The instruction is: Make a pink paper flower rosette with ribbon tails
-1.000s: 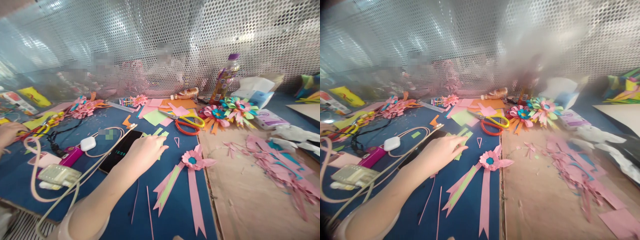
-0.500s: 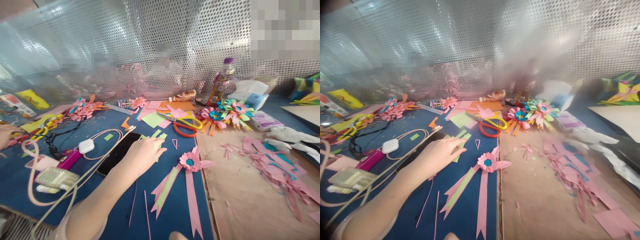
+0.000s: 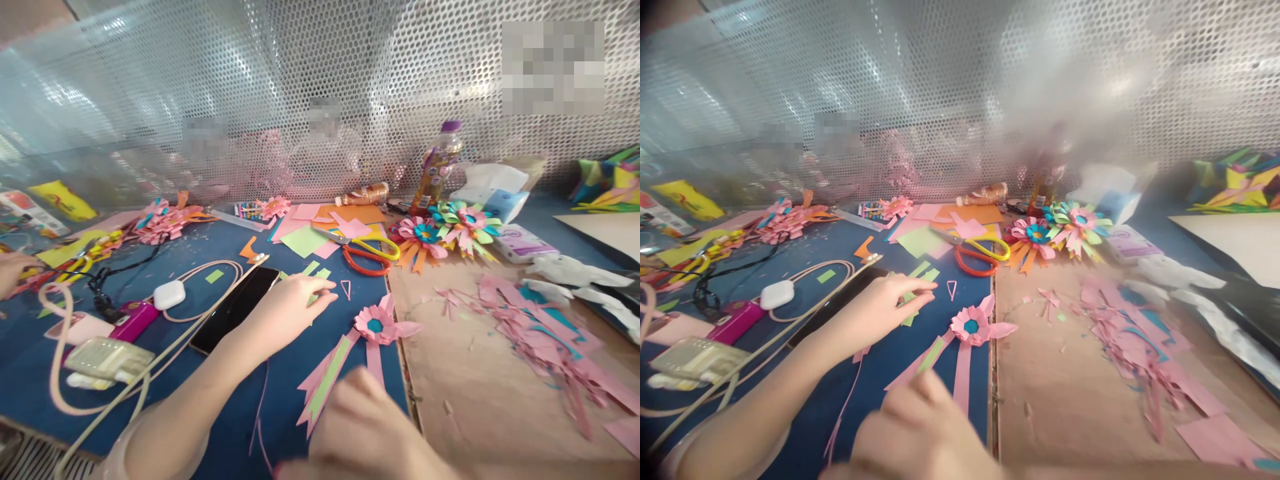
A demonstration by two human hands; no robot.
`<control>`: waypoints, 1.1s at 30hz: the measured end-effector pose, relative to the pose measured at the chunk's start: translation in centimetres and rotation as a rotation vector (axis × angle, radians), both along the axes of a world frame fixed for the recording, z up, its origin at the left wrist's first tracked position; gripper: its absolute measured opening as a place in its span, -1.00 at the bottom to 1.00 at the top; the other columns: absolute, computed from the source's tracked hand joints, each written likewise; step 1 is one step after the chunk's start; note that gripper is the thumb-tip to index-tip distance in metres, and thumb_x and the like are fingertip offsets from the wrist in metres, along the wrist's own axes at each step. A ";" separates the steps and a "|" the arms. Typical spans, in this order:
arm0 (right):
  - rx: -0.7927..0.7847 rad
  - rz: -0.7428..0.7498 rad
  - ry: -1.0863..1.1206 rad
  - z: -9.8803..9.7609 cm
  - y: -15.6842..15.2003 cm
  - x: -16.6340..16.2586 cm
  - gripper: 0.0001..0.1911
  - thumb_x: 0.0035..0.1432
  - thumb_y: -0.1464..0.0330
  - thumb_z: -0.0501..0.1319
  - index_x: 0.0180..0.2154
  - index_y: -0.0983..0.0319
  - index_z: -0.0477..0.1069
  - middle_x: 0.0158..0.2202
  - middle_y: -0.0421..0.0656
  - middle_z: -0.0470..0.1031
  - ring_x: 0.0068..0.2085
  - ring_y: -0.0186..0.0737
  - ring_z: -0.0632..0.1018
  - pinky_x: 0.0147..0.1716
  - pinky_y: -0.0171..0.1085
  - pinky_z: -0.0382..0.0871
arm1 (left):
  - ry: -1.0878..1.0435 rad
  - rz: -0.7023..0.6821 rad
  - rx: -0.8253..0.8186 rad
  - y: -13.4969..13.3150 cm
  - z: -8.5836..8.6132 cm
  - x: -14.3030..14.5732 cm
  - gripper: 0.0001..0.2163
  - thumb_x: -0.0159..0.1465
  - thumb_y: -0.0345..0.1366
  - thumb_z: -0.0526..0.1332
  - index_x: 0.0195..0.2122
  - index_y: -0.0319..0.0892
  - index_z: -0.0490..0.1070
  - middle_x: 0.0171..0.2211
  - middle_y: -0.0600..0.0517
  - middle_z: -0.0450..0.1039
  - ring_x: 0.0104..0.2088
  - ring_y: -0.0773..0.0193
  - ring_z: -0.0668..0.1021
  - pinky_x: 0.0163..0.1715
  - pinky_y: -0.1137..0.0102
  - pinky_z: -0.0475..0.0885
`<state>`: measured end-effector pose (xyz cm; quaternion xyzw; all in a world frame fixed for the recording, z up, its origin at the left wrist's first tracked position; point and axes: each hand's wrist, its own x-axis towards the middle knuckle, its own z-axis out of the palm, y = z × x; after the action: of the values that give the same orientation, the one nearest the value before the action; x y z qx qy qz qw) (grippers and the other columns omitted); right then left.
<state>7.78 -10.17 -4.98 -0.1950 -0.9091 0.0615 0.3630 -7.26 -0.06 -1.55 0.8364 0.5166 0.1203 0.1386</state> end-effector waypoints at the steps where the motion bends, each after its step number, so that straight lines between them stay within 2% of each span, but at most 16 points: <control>1: -0.094 -0.055 0.190 0.5 1.0 0.2 -0.85 0.18 0.36 0.10 -0.33 0.14 0.45 -0.50 -0.24 0.41 -0.41 -0.32 0.39 -0.39 -0.26 0.27 | -0.072 0.017 -0.069 0.1 0.1 0.0 -0.70 0.24 -0.11 0.04 -0.11 -0.06 0.43 -0.22 0.05 0.51 -0.28 0.22 0.51 -0.25 0.38 0.33; 2: -0.251 -0.110 0.256 1.0 2.0 0.5 -0.86 0.17 0.38 0.11 -0.31 0.17 0.44 -0.48 -0.22 0.41 -0.39 -0.33 0.40 -0.37 -0.26 0.26 | -0.141 0.028 -0.137 0.2 0.1 0.0 -0.71 0.24 -0.10 0.04 -0.14 -0.06 0.45 -0.25 0.06 0.52 -0.32 0.24 0.52 -0.28 0.40 0.34; 6: -0.658 -0.247 0.522 2.1 5.2 1.9 -0.85 0.18 0.34 0.10 -0.36 0.20 0.42 -0.44 -0.24 0.42 -0.40 -0.39 0.42 -0.43 -0.37 0.27 | -0.409 -0.009 -0.441 0.3 0.6 0.3 -0.71 0.21 -0.10 0.07 -0.26 -0.17 0.47 -0.35 0.01 0.53 -0.33 0.22 0.52 -0.38 0.43 0.35; 8: -0.809 -0.265 0.632 1.9 6.2 2.3 -0.82 0.19 0.29 0.08 -0.35 0.19 0.41 -0.44 -0.25 0.45 -0.42 -0.40 0.44 -0.47 -0.41 0.28 | -0.538 -0.012 -0.613 0.2 0.8 0.4 -0.70 0.21 -0.09 0.08 -0.26 -0.19 0.46 -0.38 -0.01 0.52 -0.34 0.22 0.53 -0.43 0.44 0.35; 10: -0.890 -0.279 0.696 1.4 6.8 2.4 -0.81 0.18 0.25 0.09 -0.35 0.19 0.41 -0.44 -0.25 0.46 -0.39 -0.39 0.46 -0.47 -0.42 0.31 | -0.653 0.011 -0.730 0.2 0.9 0.6 -0.70 0.21 -0.10 0.09 -0.25 -0.21 0.46 -0.38 -0.04 0.53 -0.35 0.22 0.54 -0.45 0.45 0.34; 13: -0.938 -0.293 0.721 1.0 7.2 2.3 -0.79 0.15 0.23 0.10 -0.35 0.20 0.42 -0.42 -0.23 0.48 -0.39 -0.38 0.47 -0.49 -0.43 0.33 | -0.778 0.070 -0.815 0.2 0.9 0.5 -0.70 0.21 -0.09 0.10 -0.27 -0.23 0.46 -0.39 -0.08 0.53 -0.36 0.24 0.54 -0.46 0.48 0.31; 17: -0.973 -0.280 0.758 0.9 7.2 2.2 -0.77 0.15 0.19 0.09 -0.32 0.18 0.40 -0.43 -0.23 0.44 -0.49 -0.43 0.42 -0.59 -0.45 0.32 | -0.832 0.125 -0.896 0.5 0.6 0.0 -0.71 0.18 -0.09 0.15 -0.32 -0.23 0.46 -0.41 -0.09 0.54 -0.39 0.28 0.53 -0.49 0.51 0.29; 23: -1.078 -0.282 0.829 0.7 7.4 2.2 -0.71 0.12 0.12 0.08 -0.29 0.19 0.36 -0.43 -0.24 0.35 -0.56 -0.43 0.37 -0.67 -0.43 0.32 | -0.876 0.055 -1.004 0.8 0.6 -0.6 -0.81 0.15 -0.21 0.23 -0.35 -0.24 0.46 -0.45 -0.04 0.53 -0.44 0.36 0.51 -0.48 0.52 0.28; 29: -1.013 -0.308 0.816 0.5 7.8 2.2 -0.70 0.14 0.13 0.06 -0.29 0.20 0.36 -0.43 -0.22 0.36 -0.54 -0.41 0.39 -0.67 -0.42 0.27 | -0.876 0.061 -1.066 0.8 0.8 -0.5 -0.86 0.11 -0.26 0.27 -0.40 -0.23 0.43 -0.47 0.01 0.51 -0.49 0.42 0.46 -0.48 0.53 0.27; 33: -0.966 -0.347 0.788 0.7 7.9 2.5 -0.69 0.15 0.12 0.05 -0.29 0.20 0.36 -0.43 -0.21 0.38 -0.51 -0.38 0.42 -0.63 -0.39 0.26 | -0.912 0.063 -1.069 0.8 0.8 -0.6 -0.89 0.10 -0.29 0.28 -0.42 -0.21 0.41 -0.47 0.05 0.50 -0.46 0.43 0.47 -0.46 0.54 0.28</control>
<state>10.28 -2.32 -4.33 -0.4433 -0.5329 0.4710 0.5456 -7.83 0.78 -0.80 0.5043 0.4193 0.1929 0.7298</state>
